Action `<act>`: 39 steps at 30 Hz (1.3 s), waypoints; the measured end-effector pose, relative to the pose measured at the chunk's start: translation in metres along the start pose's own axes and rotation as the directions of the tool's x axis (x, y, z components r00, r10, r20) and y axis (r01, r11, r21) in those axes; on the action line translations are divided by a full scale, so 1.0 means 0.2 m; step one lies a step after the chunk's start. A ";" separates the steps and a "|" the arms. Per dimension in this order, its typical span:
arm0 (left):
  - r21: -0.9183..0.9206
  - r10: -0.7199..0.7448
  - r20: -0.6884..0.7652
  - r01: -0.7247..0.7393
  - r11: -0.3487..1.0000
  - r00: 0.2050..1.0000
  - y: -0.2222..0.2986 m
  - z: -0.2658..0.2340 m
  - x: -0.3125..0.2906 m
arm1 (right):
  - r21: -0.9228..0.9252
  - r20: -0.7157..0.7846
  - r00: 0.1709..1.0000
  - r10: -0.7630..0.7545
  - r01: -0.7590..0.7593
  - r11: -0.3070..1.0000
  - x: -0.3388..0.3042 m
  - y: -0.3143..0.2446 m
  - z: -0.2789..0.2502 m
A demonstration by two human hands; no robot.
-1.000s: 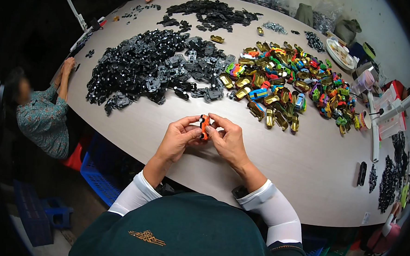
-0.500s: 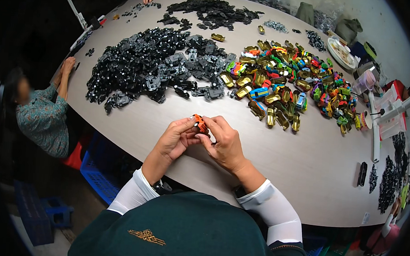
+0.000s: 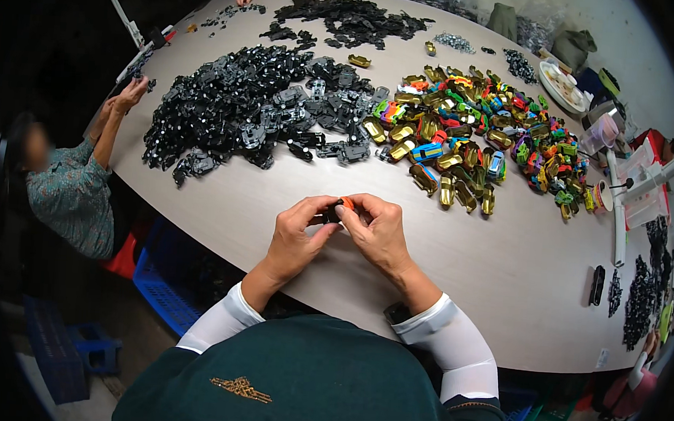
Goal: The person assembles small toy cars by hand at a large table. They pick up a black chassis and a colored body, fit the body onto the chassis, and place the completed unit on the table. This process is repeated with various colored bodies and black chassis throughout the clip.
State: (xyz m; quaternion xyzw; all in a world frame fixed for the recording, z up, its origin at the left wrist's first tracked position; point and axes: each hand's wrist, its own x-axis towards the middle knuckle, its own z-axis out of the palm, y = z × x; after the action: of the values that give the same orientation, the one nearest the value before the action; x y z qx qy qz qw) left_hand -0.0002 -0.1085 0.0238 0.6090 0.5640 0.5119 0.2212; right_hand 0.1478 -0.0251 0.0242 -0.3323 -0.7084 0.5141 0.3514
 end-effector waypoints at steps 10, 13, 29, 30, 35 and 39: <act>-0.637 -0.324 0.204 0.376 0.673 0.924 -0.07 -0.02 0.01 | -0.037 0.094 0.974 -0.205 0.209 0.977 0.03 0.02 -0.04; -0.574 -0.367 0.244 0.439 0.692 0.898 -0.06 -0.03 0.02 | 0.019 0.082 0.982 -0.170 0.169 0.986 0.02 -0.01 -0.01; -0.639 -0.381 0.104 0.355 0.682 0.919 -0.05 0.03 0.01 | 0.101 0.054 0.983 -0.173 0.167 0.981 0.01 0.00 -0.01; -0.626 -0.378 0.098 0.352 0.696 0.921 -0.05 0.04 0.01 | 0.083 0.040 0.979 -0.198 0.194 0.977 0.01 -0.01 0.00; -0.594 -0.366 0.083 0.340 0.729 0.927 -0.04 0.05 0.00 | -0.027 0.022 0.969 -0.246 0.247 0.969 0.00 -0.04 0.02; -0.498 -0.338 0.062 0.322 0.805 0.939 -0.03 0.06 0.00 | -0.012 0.002 0.966 -0.258 0.258 0.966 0.01 -0.01 0.04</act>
State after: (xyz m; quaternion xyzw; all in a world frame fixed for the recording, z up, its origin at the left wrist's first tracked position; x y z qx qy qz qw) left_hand 0.0065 -0.1032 0.0136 0.4156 0.5122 0.6031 0.4486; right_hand 0.1411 -0.0281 0.0242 -0.2394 -0.7486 0.4599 0.4132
